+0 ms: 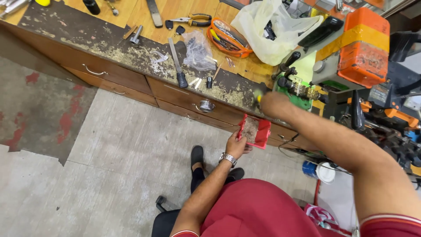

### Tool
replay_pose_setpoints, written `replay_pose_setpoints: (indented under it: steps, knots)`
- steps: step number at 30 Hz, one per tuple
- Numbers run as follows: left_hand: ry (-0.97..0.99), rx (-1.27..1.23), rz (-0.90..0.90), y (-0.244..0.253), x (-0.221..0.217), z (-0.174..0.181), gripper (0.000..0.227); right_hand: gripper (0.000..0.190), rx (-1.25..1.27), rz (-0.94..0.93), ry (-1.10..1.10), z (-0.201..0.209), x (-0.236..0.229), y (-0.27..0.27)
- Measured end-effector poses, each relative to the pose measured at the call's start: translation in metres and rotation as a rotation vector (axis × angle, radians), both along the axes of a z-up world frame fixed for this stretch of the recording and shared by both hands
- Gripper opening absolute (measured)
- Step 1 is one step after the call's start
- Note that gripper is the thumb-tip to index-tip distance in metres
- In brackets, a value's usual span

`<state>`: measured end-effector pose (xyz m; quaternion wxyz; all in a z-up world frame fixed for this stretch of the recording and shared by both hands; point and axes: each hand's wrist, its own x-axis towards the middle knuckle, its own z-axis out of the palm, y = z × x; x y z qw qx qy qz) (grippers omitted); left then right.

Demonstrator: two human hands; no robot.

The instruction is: Cleaning metal shavings from a locksmith workbench using a brush and scraper, and organizing tools like pliers and wrenches.

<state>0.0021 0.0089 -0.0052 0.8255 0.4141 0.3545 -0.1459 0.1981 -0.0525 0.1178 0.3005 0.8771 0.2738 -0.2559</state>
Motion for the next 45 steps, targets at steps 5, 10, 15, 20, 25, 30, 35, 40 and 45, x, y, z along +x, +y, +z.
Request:
replay_pose_setpoints:
  steps: [5,10,15,20,25,30,35,40,45]
  knots:
    - [-0.004,-0.006,-0.014,0.003,0.0,-0.006,0.07,0.03,-0.108,-0.051,0.097,0.088,-0.011,0.031]
    - [0.011,0.01,0.02,0.02,-0.006,0.007,0.069,0.03,0.101,-0.139,-0.018,0.004,0.018,0.015]
    - [0.013,0.034,0.057,0.033,-0.009,-0.004,0.068,0.031,-0.015,-0.027,0.109,0.101,-0.041,0.038]
    - [0.009,0.073,0.06,0.04,-0.01,-0.001,0.067,0.033,0.215,-0.124,-0.11,0.012,0.03,0.013]
    - [0.008,0.068,0.062,0.045,-0.011,0.0,0.068,0.037,0.061,-0.101,0.16,0.09,-0.05,0.042]
    - [-0.006,0.089,0.045,0.048,-0.009,-0.009,0.069,0.03,0.217,-0.145,-0.029,0.072,0.006,0.028]
    - [-0.007,0.089,0.046,0.05,-0.012,-0.004,0.068,0.03,0.188,-0.152,0.024,0.013,-0.027,0.023]
    - [0.003,0.112,0.068,0.049,-0.012,0.004,0.068,0.028,0.166,-0.06,-0.06,0.079,-0.017,0.017]
    - [-0.007,0.163,0.049,0.054,-0.007,0.015,0.065,0.029,0.227,-0.04,-0.002,0.031,-0.024,0.025]
